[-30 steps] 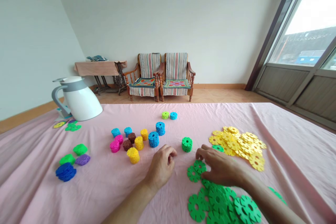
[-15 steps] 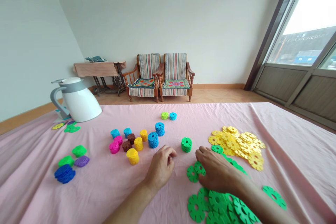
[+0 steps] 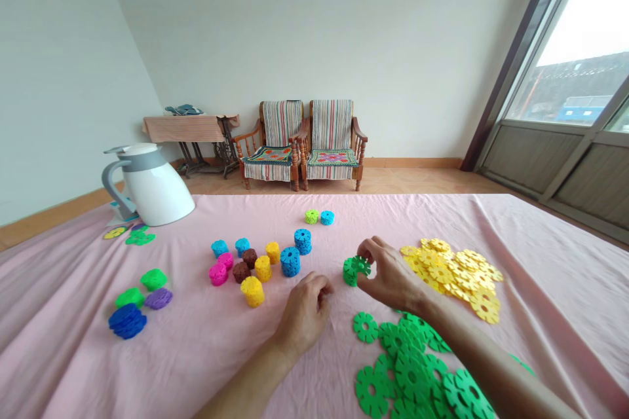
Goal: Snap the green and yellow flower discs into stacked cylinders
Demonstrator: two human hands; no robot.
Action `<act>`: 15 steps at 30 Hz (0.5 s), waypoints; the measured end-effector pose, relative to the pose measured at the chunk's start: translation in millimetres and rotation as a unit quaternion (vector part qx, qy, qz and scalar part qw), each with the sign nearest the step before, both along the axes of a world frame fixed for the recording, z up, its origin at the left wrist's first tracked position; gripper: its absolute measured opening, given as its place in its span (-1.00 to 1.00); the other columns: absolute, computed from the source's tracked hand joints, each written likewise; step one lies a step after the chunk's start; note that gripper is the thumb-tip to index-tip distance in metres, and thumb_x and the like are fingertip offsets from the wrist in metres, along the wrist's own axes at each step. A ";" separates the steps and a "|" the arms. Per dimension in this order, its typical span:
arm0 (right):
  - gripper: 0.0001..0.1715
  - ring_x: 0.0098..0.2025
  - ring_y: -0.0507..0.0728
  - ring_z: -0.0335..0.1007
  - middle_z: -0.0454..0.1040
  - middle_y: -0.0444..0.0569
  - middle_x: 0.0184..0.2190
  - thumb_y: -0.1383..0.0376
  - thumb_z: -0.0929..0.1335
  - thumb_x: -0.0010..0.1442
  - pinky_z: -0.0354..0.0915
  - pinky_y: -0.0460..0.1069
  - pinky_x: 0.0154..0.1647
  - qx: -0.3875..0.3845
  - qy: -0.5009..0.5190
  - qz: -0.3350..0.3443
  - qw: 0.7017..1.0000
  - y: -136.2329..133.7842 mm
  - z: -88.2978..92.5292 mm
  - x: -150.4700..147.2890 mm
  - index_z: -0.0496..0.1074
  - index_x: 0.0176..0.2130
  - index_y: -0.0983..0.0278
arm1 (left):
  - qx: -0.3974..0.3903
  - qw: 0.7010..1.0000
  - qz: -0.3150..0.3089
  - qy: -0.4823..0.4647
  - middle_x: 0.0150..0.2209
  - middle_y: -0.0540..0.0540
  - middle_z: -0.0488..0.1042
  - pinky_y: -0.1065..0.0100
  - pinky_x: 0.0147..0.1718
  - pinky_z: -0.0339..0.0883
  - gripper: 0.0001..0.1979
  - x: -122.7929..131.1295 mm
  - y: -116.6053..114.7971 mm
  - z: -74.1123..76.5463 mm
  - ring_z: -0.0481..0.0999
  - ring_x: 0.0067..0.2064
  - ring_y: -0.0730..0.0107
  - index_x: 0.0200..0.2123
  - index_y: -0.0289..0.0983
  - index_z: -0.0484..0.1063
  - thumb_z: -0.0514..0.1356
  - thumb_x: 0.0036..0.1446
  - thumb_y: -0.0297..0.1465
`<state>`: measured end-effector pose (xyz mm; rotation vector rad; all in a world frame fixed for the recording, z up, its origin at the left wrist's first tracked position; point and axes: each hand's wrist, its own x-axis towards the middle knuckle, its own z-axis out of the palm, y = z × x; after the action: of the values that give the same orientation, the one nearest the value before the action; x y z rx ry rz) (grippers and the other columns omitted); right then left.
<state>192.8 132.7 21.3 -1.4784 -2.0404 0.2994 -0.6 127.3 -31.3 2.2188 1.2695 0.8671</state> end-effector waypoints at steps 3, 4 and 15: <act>-0.77 -0.35 0.05 0.21 0.26 -0.08 -0.39 0.40 0.29 -0.14 0.17 -0.05 -0.33 0.011 -0.003 0.015 1.000 8.5 -5.2 -6.0 0.23 -0.37 0.25 | -0.005 1.000 -0.001 -0.010 -0.38 -0.03 0.35 0.43 -0.38 0.18 -0.70 -0.3 0.0 -0.6 0.36 -0.35 0.42 -0.40 -0.28 0.34 -0.03 -0.15 -0.70; -0.77 -0.34 0.06 0.21 0.26 -0.07 -0.38 0.40 0.29 -0.14 0.17 -0.05 -0.33 0.013 -0.006 0.017 1.000 10.5 -7.6 -6.8 0.24 -0.36 0.25 | -0.006 1.000 -0.001 -0.011 -0.38 -0.03 0.35 0.43 -0.38 0.19 -0.70 -0.3 0.0 -0.9 0.36 -0.35 0.42 -0.40 -0.28 0.34 -0.04 -0.15 -0.70; -0.76 -0.30 0.08 0.23 0.28 -0.04 -0.34 0.38 0.28 -0.10 0.18 -0.04 -0.29 0.005 -0.038 0.027 0.999 15.0 -15.7 -4.6 0.26 -0.32 0.27 | -0.003 1.000 -0.001 -0.011 -0.38 -0.03 0.35 0.44 -0.37 0.20 -0.67 -0.6 0.1 -1.5 0.37 -0.34 0.42 -0.41 -0.28 0.34 -0.05 -0.20 -0.72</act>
<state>188.2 147.7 5.6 -1.4501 -2.1414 0.2588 -1.3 127.4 -32.8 2.1993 1.2585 0.8833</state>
